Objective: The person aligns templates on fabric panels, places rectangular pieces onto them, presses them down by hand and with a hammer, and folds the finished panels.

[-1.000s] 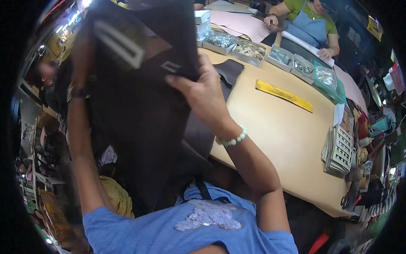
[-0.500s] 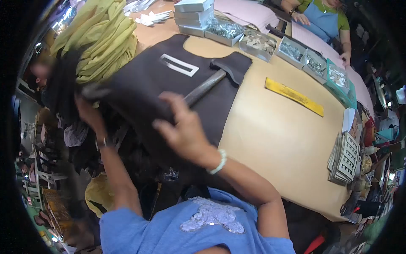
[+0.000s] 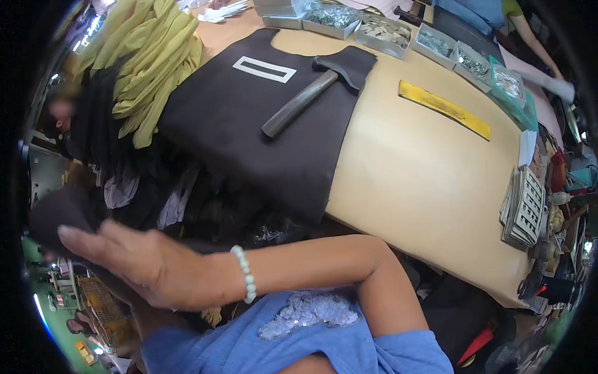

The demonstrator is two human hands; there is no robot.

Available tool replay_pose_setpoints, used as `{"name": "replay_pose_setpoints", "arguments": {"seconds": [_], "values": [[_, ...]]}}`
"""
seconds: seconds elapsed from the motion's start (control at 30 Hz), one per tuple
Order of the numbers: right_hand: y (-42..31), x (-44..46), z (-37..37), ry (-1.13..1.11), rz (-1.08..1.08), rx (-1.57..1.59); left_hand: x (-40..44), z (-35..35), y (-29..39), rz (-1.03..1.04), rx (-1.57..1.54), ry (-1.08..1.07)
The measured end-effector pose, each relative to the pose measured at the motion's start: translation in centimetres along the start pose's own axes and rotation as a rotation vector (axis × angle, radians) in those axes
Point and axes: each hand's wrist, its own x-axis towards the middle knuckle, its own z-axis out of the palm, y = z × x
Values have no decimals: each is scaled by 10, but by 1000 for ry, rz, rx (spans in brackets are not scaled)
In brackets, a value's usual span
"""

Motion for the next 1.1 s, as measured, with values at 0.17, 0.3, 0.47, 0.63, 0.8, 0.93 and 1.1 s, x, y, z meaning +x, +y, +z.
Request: {"name": "replay_pose_setpoints", "arguments": {"seconds": [0.17,0.3,0.47,0.63,0.8,0.93,1.1], "values": [[-1,24,-72,389,-201,-459,98,-19,166,333,-161,147],[13,13,-133,547,-91,-731,150,0,328,591,-290,327],[23,-33,-188,718,408,-671,125,66,468,841,-583,523],[48,-78,-228,709,531,-818,54,108,489,944,-553,279],[50,-81,-247,712,655,-790,47,140,498,1001,-547,66],[43,-61,-263,709,572,-813,76,110,504,999,-574,69],[42,-41,-285,759,695,-697,70,104,499,927,-301,199]]}}
